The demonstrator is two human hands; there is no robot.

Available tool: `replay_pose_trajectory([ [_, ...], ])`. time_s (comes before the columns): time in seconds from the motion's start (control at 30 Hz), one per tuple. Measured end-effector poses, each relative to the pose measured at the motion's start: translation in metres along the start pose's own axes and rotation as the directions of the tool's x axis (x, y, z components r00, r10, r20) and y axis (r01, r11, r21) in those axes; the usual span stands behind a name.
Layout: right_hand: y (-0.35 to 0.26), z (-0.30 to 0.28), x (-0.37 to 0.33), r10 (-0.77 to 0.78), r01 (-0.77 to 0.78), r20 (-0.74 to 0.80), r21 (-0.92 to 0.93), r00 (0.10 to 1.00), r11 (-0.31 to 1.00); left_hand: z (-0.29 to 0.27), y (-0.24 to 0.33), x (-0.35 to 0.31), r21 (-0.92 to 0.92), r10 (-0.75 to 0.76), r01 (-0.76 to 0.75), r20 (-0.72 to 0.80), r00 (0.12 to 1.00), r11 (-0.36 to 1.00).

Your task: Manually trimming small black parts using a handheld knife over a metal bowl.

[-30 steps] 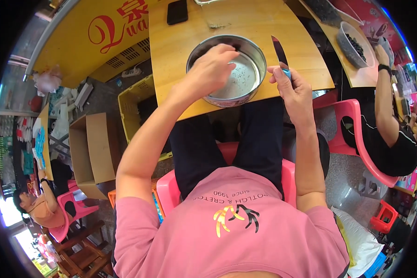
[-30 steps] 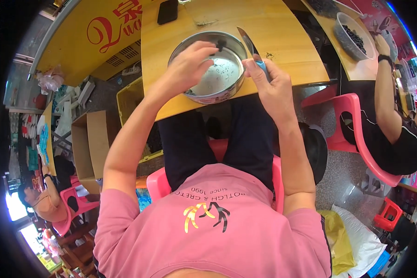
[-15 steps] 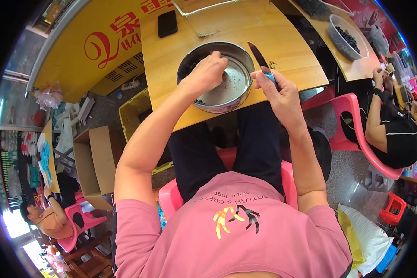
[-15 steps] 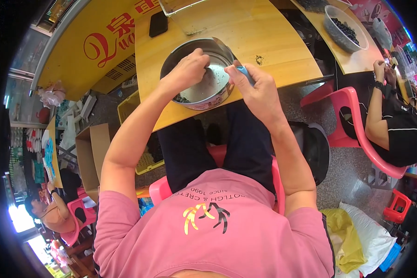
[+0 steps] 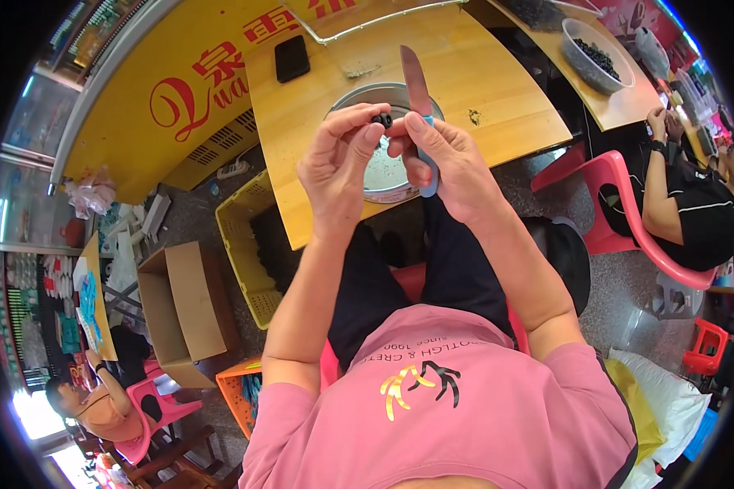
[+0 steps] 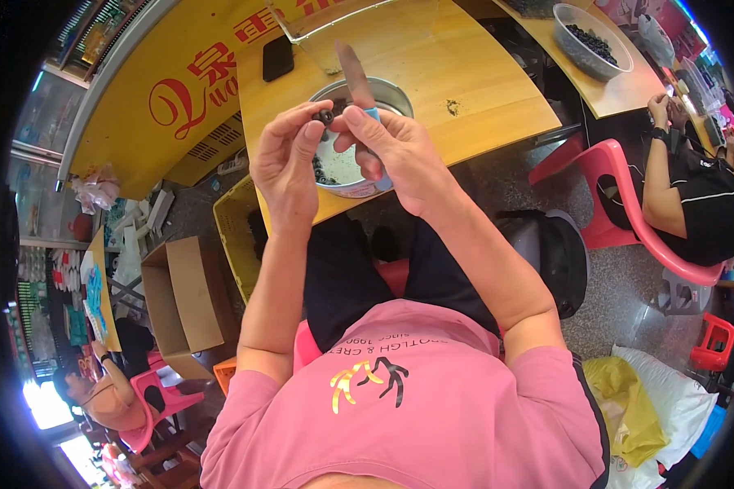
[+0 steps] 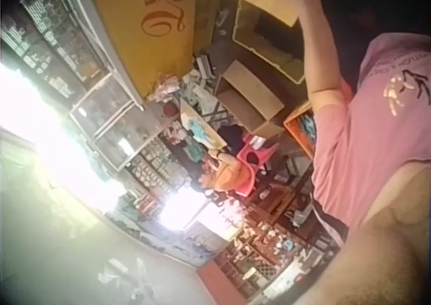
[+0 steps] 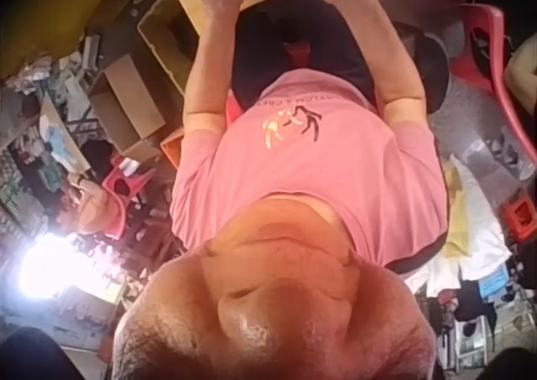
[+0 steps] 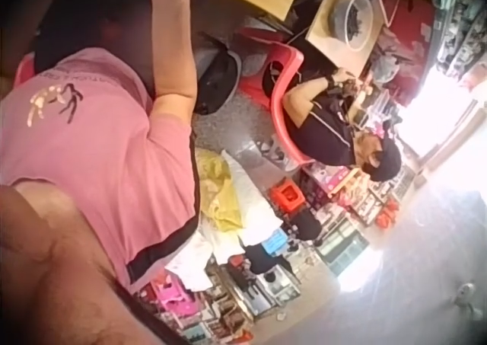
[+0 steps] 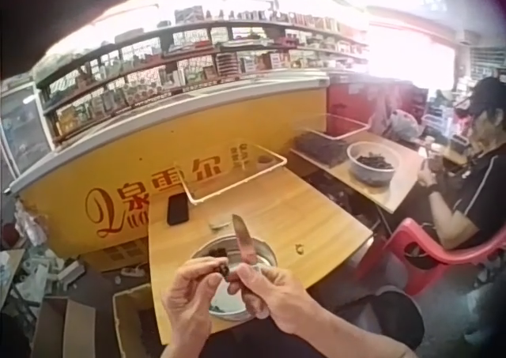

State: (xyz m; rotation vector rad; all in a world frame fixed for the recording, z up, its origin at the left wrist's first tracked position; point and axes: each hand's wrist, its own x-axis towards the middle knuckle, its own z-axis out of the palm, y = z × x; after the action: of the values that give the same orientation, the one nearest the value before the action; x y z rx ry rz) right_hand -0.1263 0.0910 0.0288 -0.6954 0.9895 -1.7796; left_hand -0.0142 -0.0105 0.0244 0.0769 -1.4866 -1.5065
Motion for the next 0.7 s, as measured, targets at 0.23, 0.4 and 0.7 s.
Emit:
replay_pose_trajectory([
  [0.23, -0.003, 0.011, -0.004, -0.019, 0.017, -0.023, -0.071, 1.0, 0.997, 0.004, -0.004, -0.019, 0.048, 0.074, -0.07, -0.108, 0.991, 0.996],
  [0.4, -0.006, 0.011, -0.009, -0.083, 0.078, -0.021, -0.187, 0.996, 0.979, -0.002, -0.002, -0.026, -0.18, -0.126, 0.114, -0.059, 0.99, 0.977],
  [0.7, -0.004, 0.011, -0.007, -0.021, 0.019, -0.018, -0.146, 1.0, 0.989, -0.008, 0.011, -0.029, -0.018, -0.222, 0.222, -0.012, 0.975, 0.975],
])
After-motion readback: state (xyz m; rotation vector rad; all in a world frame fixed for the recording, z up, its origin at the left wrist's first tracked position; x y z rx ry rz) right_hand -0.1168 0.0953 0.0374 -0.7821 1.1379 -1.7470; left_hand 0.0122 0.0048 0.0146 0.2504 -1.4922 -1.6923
